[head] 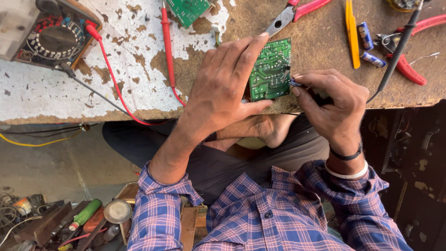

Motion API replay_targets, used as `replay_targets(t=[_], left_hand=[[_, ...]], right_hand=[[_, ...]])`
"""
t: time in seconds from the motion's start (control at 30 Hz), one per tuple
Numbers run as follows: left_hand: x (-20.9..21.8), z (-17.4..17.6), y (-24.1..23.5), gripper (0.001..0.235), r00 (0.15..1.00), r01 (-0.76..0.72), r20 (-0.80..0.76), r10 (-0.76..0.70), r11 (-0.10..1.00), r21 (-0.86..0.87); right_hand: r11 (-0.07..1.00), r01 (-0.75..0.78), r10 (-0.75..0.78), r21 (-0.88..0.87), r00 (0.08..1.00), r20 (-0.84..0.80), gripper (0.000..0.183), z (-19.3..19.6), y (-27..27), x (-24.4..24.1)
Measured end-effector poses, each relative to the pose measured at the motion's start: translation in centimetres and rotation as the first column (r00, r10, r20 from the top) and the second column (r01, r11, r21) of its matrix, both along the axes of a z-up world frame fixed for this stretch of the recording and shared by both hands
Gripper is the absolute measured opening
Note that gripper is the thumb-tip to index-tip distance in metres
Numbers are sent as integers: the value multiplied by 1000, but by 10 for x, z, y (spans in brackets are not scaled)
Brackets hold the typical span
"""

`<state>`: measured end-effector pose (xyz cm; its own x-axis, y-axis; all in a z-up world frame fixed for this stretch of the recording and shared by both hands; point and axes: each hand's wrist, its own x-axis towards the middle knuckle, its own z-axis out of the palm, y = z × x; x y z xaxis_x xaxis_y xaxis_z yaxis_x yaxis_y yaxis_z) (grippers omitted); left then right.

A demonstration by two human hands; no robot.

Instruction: The person uses a multimeter to test points on a green circuit board, then uses a screwdriver to remove a small component. They place the component on the table and continue testing the board with the multimeter.

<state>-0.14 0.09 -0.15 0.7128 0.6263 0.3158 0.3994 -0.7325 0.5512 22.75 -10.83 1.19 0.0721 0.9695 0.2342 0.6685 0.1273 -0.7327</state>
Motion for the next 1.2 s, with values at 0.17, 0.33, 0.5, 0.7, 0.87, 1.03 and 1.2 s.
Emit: replay_targets(t=[0.17, 0.33, 0.5, 0.7, 0.87, 1.03, 1.2], left_hand=[[0, -1, 0, 118, 1000, 5, 4, -5, 1000, 1], [2, 13, 1, 114, 1000, 5, -5, -5, 999, -42], [8, 24, 2, 112, 1000, -14, -26, 13, 1000, -21], [8, 25, 0, 111, 999, -23, -31, 22, 999, -34], [7, 24, 0, 111, 999, -22, -31, 21, 999, -36], [10, 25, 0, 110, 999, -27, -41, 25, 999, -30], [12, 24, 0, 113, 997, -28, -66, 26, 999, -29]], right_hand=[[1000, 7, -7, -9, 1000, -11, 18, 1, 0, 0], [998, 43, -43, 40, 999, -10, 21, 6, 4, -3], [998, 49, -48, 27, 998, -41, 21, 8, 5, -1], [999, 43, -41, 30, 997, -64, 21, 7, 5, -2], [999, 41, -39, 32, 997, -70, 21, 7, 5, -3], [997, 50, -44, 58, 994, -100, 20, 7, 6, -2], [997, 27, -20, 74, 995, -96, 21, 4, 6, 0]])
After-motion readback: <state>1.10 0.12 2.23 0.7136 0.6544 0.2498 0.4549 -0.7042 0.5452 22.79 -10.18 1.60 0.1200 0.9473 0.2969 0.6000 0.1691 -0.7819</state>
